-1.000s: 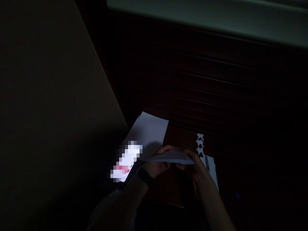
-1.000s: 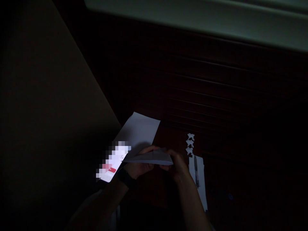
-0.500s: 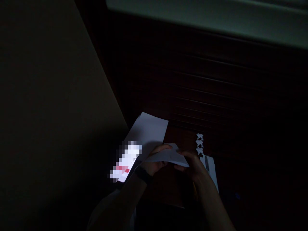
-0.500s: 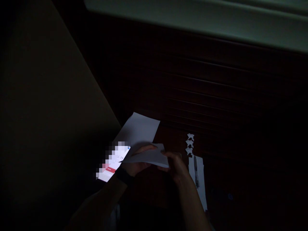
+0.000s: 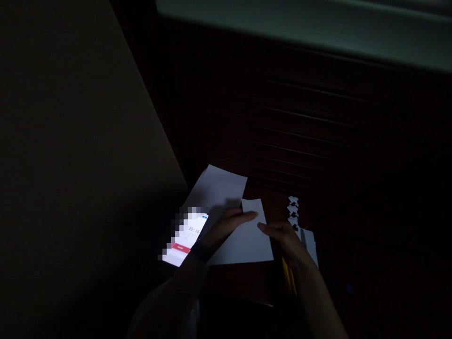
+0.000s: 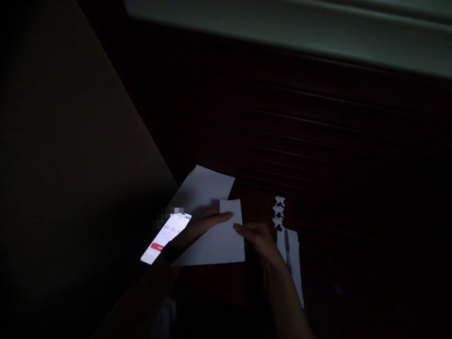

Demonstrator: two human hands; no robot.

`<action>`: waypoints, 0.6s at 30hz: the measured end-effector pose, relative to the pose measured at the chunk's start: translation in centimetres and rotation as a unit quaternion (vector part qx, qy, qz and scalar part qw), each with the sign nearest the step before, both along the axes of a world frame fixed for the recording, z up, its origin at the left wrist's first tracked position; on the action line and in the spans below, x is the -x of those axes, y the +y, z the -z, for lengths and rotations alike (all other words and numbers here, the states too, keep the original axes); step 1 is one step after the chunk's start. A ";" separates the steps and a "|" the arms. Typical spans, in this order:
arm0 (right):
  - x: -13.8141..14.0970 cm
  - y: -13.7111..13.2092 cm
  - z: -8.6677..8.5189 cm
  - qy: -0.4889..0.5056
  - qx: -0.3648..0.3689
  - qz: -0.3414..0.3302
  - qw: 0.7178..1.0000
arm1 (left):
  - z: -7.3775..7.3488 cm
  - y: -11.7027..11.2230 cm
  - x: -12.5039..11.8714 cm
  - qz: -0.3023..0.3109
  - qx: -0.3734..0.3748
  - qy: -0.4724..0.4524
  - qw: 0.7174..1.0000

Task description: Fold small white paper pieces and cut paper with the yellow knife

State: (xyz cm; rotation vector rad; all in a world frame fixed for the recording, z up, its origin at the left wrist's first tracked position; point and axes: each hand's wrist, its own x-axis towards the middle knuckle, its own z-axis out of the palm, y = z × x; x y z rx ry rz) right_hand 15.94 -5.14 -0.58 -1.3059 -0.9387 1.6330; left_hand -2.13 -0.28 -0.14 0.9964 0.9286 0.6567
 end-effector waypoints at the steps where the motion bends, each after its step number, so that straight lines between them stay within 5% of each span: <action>1: -0.2 -0.1 -0.1 -0.045 -0.026 -0.011 0.999 | -0.1 0.0 -0.2 0.000 -0.008 -0.015 1.000; 6: -0.8 -0.3 -0.9 -0.212 -0.136 -0.040 0.967 | -0.4 -0.4 -0.7 -0.007 -0.120 0.003 0.993; 11: -0.9 0.0 -1.6 -0.175 -0.215 0.081 0.957 | 0.2 -0.9 -1.5 0.011 -0.241 0.132 0.961; 18: -1.8 -0.2 -1.8 -0.140 -0.293 0.034 0.945 | 1.1 -1.5 -2.0 -0.021 -0.421 0.137 0.897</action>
